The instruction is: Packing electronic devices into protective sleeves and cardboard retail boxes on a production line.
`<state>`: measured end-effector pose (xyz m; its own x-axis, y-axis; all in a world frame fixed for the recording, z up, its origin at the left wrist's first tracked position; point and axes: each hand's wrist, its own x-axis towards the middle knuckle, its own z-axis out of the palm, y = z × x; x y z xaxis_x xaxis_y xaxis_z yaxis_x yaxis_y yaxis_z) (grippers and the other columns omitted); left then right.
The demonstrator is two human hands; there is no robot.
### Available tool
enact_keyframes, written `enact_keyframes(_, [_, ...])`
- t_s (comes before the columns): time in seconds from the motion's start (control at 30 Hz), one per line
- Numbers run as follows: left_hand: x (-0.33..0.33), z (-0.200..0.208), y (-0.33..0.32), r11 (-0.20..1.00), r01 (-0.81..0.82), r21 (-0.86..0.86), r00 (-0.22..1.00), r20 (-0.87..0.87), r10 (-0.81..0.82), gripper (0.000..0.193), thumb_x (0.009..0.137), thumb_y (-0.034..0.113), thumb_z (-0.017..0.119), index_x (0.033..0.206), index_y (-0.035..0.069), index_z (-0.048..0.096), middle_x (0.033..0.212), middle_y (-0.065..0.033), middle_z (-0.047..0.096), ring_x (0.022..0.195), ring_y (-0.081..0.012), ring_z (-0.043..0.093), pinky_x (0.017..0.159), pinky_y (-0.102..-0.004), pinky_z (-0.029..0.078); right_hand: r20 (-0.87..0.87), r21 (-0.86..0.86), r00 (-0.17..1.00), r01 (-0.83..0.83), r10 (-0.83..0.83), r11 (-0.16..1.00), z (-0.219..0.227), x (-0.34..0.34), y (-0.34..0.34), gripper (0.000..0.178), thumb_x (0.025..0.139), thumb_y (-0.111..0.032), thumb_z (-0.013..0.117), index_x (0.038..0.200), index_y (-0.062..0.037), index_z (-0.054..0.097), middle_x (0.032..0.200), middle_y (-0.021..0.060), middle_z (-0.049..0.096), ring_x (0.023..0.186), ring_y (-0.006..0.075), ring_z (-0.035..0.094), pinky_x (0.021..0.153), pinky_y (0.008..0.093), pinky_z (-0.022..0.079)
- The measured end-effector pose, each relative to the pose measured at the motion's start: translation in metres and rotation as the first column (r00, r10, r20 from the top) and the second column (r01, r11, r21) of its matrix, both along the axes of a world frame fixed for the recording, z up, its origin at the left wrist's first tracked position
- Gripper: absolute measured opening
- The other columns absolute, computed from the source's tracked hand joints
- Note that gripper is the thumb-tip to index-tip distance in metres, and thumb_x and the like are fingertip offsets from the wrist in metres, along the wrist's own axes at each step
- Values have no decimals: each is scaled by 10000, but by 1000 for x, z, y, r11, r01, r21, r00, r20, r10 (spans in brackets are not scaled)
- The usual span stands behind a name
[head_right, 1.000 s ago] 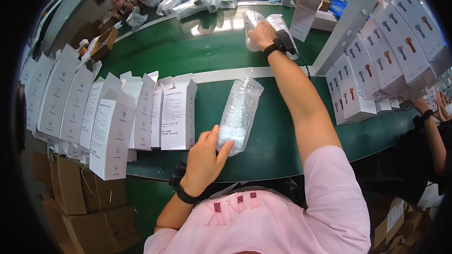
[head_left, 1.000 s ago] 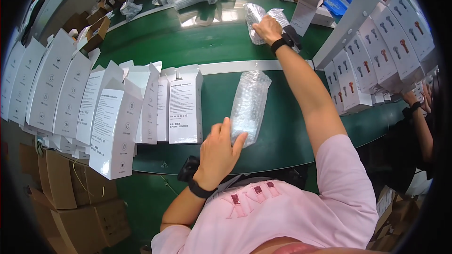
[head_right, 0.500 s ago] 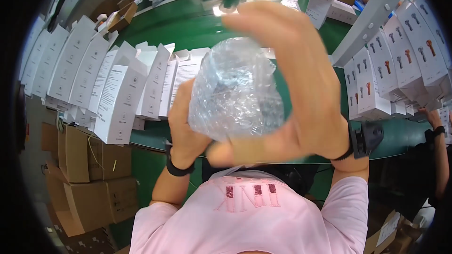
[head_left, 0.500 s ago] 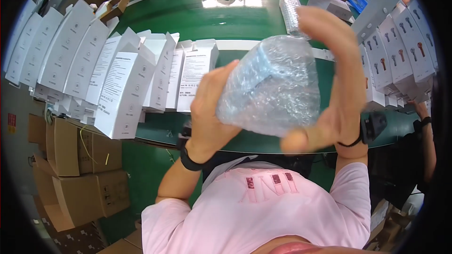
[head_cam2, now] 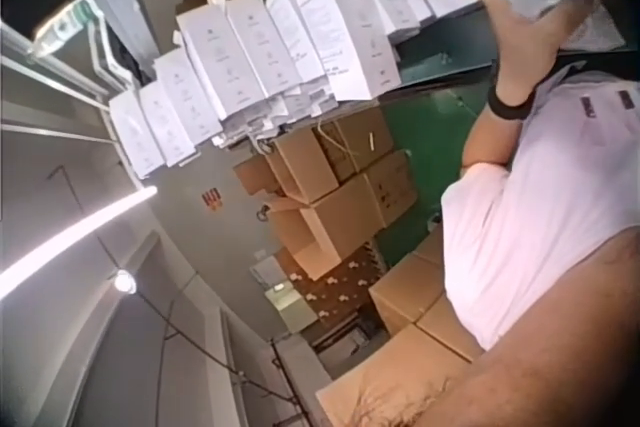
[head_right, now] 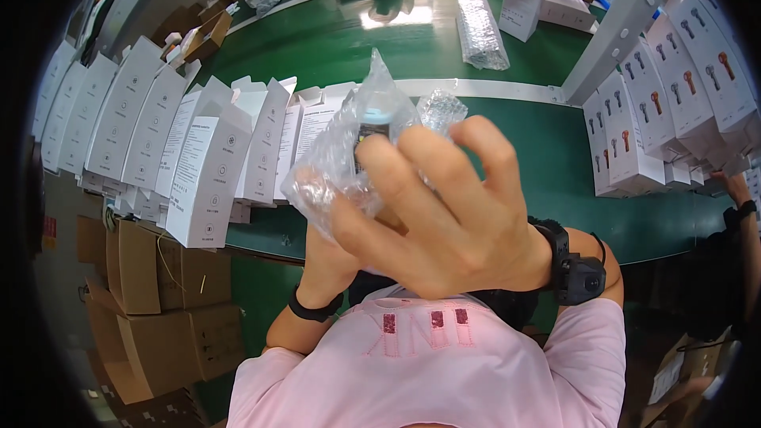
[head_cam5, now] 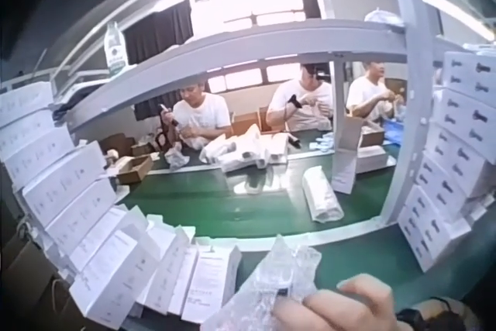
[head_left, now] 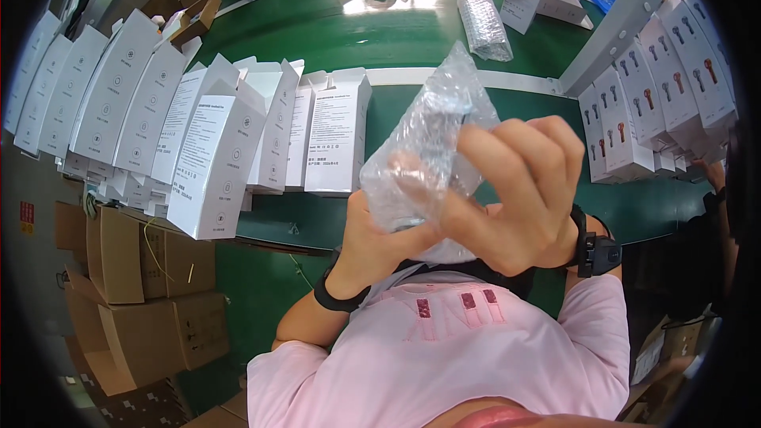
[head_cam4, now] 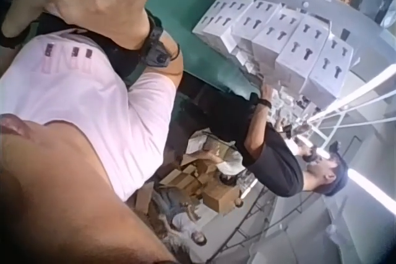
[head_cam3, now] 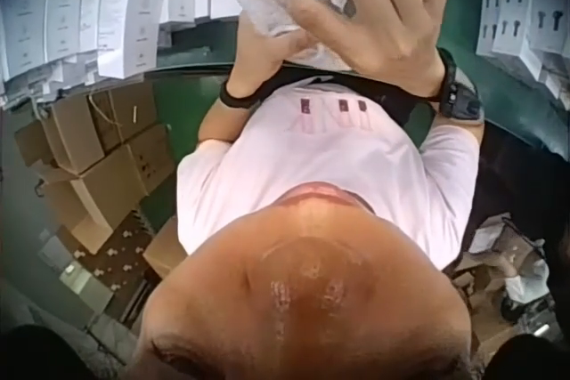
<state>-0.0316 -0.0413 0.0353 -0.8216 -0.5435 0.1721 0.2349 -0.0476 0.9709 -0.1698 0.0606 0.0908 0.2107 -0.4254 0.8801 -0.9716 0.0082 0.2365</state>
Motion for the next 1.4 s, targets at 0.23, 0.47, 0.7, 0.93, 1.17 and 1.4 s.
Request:
enact_keyframes(0.23, [16, -22, -13, 713, 331, 618, 942, -179, -283, 817, 717, 434, 747, 1359, 29, 445, 1258, -158, 561, 1061, -263, 616, 904, -383, 517, 169, 130, 985, -54, 31, 990, 10, -11, 2, 272, 682, -132, 751, 934, -58, 681, 987, 96, 647, 839, 278, 537, 699, 399, 421])
enact_keyframes(0.47, [19, -60, -3, 64, 708, 704, 677, -650, -345, 792, 619, 551, 816, 1082, -37, 556, 951, -192, 603, 790, -319, 632, 623, -430, 560, 132, 85, 953, -284, 272, 955, 15, -4, -5, 313, 648, -129, 734, 928, -48, 618, 1040, 160, 661, 738, 250, 548, 647, 388, 414])
enact_keyframes(0.7, [-10, -55, -14, -287, 878, 383, 270, -891, -365, 714, 718, 567, 764, 1010, -54, 568, 899, -183, 601, 775, -335, 617, 618, -468, 555, 179, 20, 940, -300, 291, 954, 6, 8, -21, 423, 697, -238, 752, 1031, -39, 583, 902, 131, 595, 685, 242, 561, 636, 385, 432])
enact_keyframes(0.93, [11, -51, -4, 56, 742, 668, 614, -643, -459, 587, 879, 394, 668, 1223, -66, 549, 1170, -183, 607, 996, -304, 625, 849, -427, 532, 407, -139, 773, -474, 486, 870, 2, 1, -27, 551, 749, -369, 808, 1123, -24, 597, 1035, 197, 609, 847, 313, 605, 771, 394, 500])
enact_keyframes(1.17, [0, -19, -27, 862, 43, -506, 992, 125, 23, 593, 933, 267, 646, 1409, -35, 460, 1371, -187, 534, 1275, -283, 505, 1070, -395, 388, 977, 96, -122, -488, -176, 868, -57, -112, -7, 228, 940, -200, 650, 1095, -33, 646, 946, -4, 670, 849, 90, 598, 767, 261, 494])
enact_keyframes(1.4, [-10, -33, -23, 694, 177, -698, 960, 277, 33, 588, 771, 169, 793, 1314, 54, 600, 1419, -182, 502, 1365, -400, 392, 1093, -473, 353, 788, 597, 297, -157, -539, 786, -114, -165, -7, 425, 948, -314, 631, 1263, -34, 572, 1238, 147, 597, 1161, 255, 577, 976, 361, 456])
